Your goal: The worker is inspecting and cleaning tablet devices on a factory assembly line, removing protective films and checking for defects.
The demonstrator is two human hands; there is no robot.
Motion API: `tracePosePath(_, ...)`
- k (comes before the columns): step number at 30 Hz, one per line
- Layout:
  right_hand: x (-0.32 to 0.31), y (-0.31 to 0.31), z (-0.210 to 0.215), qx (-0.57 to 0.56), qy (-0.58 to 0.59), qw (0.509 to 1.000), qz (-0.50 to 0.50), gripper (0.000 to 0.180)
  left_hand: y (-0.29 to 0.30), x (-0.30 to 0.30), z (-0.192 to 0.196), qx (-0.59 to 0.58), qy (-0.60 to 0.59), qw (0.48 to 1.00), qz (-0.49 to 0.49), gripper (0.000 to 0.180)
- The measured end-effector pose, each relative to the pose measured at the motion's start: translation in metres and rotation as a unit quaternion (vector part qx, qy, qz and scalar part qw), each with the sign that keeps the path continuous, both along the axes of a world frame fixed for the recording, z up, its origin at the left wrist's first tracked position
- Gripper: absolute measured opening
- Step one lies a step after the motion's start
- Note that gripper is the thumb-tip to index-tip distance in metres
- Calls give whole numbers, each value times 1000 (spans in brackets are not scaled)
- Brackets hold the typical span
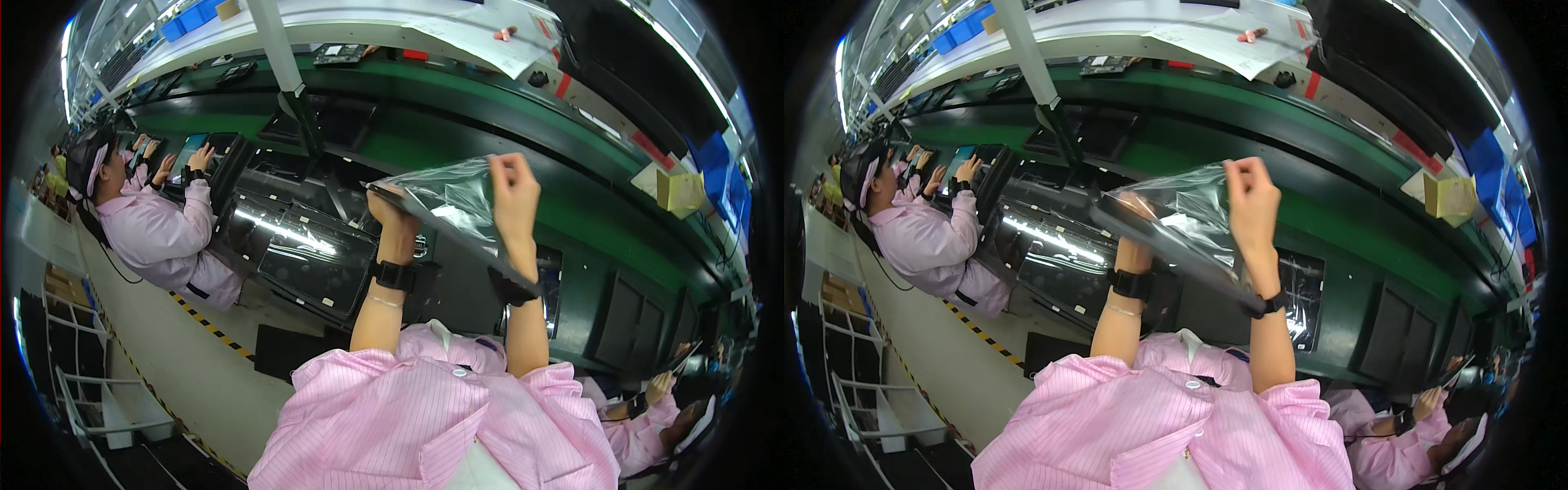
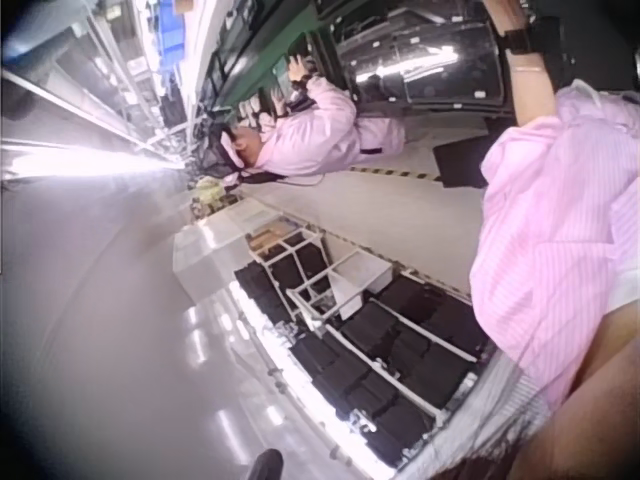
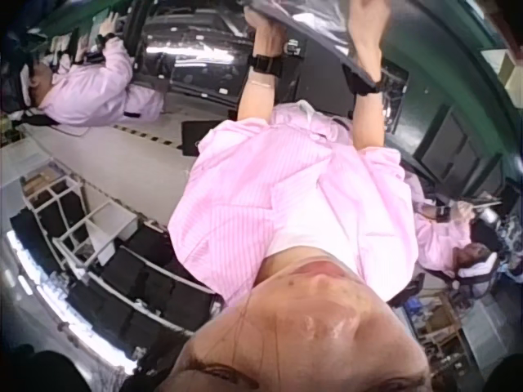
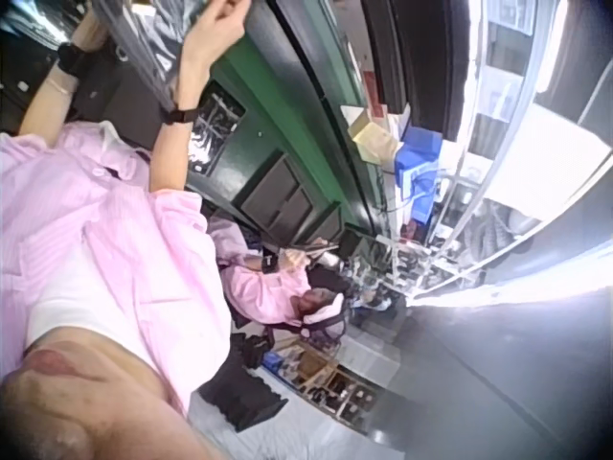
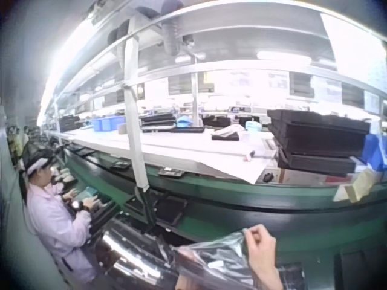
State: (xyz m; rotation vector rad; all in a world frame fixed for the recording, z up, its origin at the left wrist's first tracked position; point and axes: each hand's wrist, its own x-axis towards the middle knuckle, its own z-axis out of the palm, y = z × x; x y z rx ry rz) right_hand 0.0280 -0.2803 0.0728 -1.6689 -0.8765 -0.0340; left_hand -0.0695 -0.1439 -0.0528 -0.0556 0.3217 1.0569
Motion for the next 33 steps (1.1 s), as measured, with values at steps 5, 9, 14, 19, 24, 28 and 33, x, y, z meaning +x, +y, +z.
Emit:
tracePosePath(5,-21,-42,36,158,-143,977,-19,8,2,-25,53,229,76,959,149,46)
tracePosePath(9,-50,-105,27,83,-432,896,62,12,5,-37,65,234,95,943,219,51)
tracePosePath(14,-74,-124,41,63,-441,800,403,26,17,-31,54,349,-53,924,149,58)
tracePosePath(19,-55,-93,29,-35,-143,885,442,36,27,-32,45,482,-158,860,62,55)
tracePosePath(24,-40,-135,3,-122,54,876,464,24,50,-52,20,499,-194,843,55,48)
tracePosePath(28,-50,-132,-12,106,-79,956,261,32,73,-61,-14,540,-253,799,83,46)
tracePosePath(33,-99,-91,3,216,138,934,249,37,56,-59,-26,475,-228,844,96,43)
